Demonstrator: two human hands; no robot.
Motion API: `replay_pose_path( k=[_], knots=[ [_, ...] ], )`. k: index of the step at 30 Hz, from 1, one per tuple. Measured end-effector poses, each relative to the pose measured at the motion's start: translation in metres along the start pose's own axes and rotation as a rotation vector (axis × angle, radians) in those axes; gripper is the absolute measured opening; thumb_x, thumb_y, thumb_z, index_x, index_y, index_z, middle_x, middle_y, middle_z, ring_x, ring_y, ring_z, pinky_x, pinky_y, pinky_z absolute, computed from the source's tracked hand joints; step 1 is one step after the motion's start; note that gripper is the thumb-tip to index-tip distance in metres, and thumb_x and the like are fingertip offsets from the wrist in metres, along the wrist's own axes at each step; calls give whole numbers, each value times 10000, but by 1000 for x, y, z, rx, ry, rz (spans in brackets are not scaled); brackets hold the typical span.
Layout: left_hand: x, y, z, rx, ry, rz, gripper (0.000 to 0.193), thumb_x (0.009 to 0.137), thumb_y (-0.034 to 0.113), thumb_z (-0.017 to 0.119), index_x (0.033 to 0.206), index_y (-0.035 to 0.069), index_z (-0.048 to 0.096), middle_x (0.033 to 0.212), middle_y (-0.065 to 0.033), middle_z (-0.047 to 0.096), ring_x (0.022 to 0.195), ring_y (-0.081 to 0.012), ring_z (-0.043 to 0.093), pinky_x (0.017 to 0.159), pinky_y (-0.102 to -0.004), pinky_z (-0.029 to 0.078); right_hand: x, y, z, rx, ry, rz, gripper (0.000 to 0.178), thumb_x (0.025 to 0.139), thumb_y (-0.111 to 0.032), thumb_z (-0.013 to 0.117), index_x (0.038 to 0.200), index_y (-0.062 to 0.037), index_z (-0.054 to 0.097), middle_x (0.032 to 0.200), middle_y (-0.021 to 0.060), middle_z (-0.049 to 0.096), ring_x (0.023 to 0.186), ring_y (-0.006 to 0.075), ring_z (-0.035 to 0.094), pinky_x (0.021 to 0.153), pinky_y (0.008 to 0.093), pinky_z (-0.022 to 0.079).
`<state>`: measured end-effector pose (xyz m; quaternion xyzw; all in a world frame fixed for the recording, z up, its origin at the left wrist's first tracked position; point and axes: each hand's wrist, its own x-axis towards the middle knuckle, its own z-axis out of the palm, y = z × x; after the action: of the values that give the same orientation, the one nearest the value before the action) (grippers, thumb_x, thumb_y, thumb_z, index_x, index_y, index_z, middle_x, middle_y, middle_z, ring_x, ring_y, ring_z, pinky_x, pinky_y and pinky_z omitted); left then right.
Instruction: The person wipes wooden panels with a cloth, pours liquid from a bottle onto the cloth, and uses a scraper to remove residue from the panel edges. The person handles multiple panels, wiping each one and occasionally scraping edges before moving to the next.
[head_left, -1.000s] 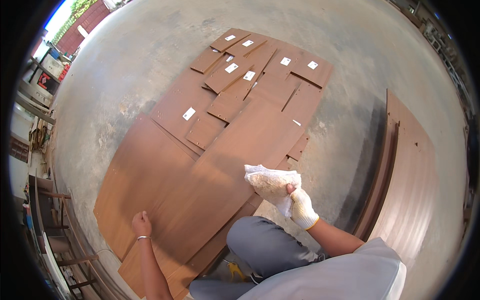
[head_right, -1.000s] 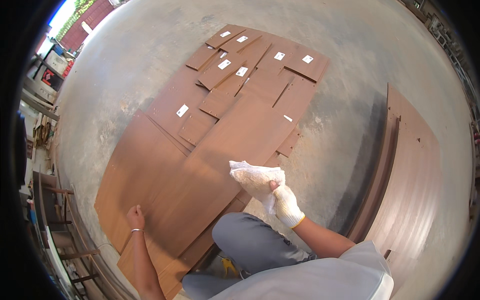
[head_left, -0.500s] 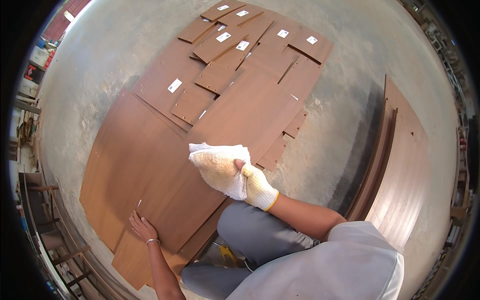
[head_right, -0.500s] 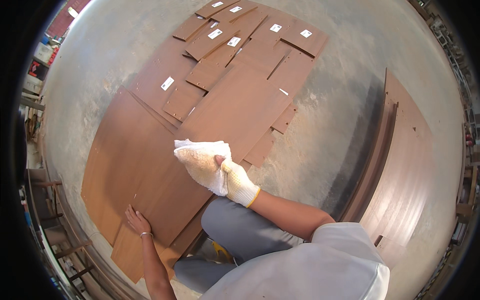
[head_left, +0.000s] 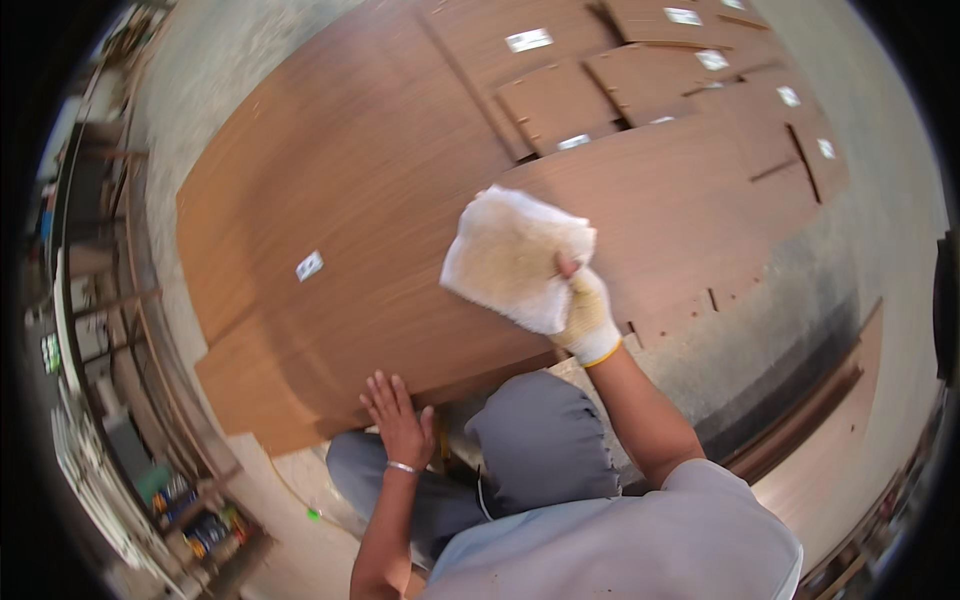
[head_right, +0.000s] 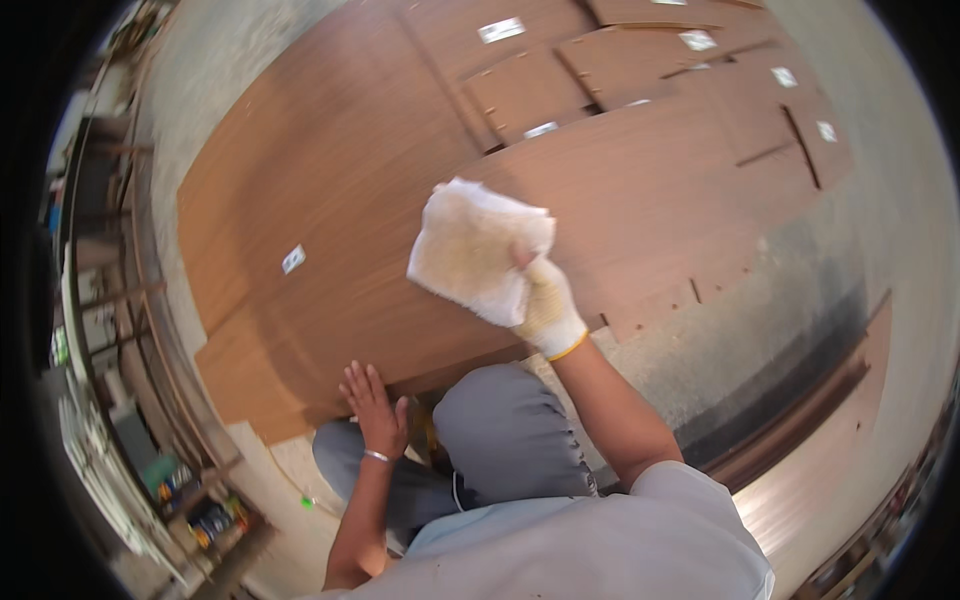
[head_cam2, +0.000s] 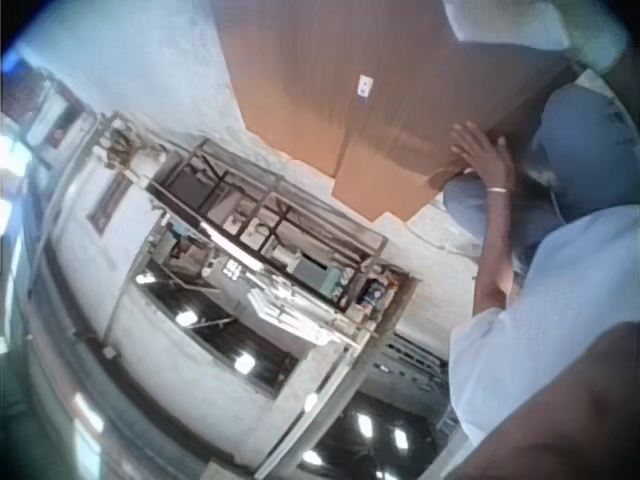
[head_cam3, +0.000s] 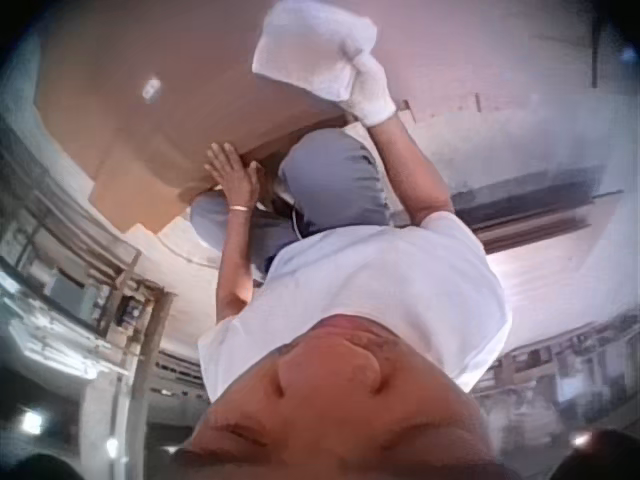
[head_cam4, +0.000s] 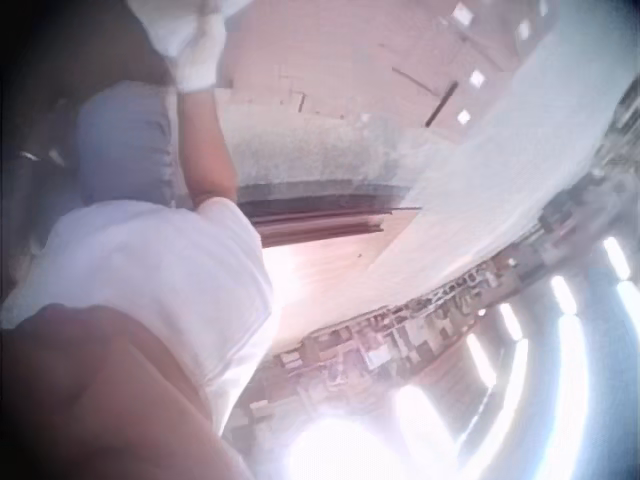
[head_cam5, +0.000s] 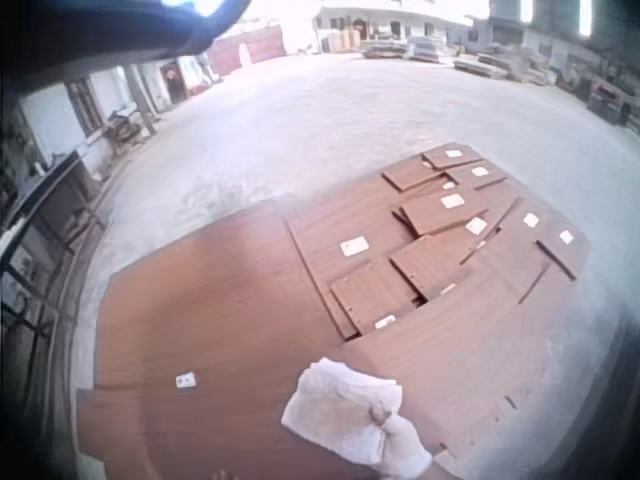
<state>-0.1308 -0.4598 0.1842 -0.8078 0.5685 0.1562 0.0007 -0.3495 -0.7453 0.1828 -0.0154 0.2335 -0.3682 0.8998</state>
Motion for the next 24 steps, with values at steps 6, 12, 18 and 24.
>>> replay_pose_path(
  k=[6,12,18,24],
  knots=[
    [-23,37,2,-84,-42,-216,981,874,211,725,1607,-78,140,1682,-339,64,1562,-522,60,1266,-598,75,0,7,-9,-81,173,-75,746,965,-375,686,1569,-75,366,1535,193,482,1371,420,509,1125,624,439],
    [-20,52,-11,-138,-80,-324,980,831,140,733,1599,-85,168,1675,-335,109,1553,-526,118,1268,-555,165,-8,3,-17,-204,258,-64,721,977,-398,664,1561,-83,380,1544,176,469,1366,407,512,1114,614,458],
    [-14,57,-28,-244,-81,-317,870,818,96,722,1558,-82,299,1641,-330,222,1526,-502,237,1253,-543,226,-6,-8,-27,-313,305,-156,657,1014,-402,627,1545,-78,415,1523,145,509,1345,353,546,1091,551,494],
    [-36,29,-36,-228,-126,-218,830,827,136,721,1539,-75,350,1661,-261,260,1531,-414,295,1245,-537,251,-3,-26,-52,-387,390,-228,585,1028,-363,601,1527,-96,455,1546,97,496,1388,333,501,1145,556,436]
  ],
)
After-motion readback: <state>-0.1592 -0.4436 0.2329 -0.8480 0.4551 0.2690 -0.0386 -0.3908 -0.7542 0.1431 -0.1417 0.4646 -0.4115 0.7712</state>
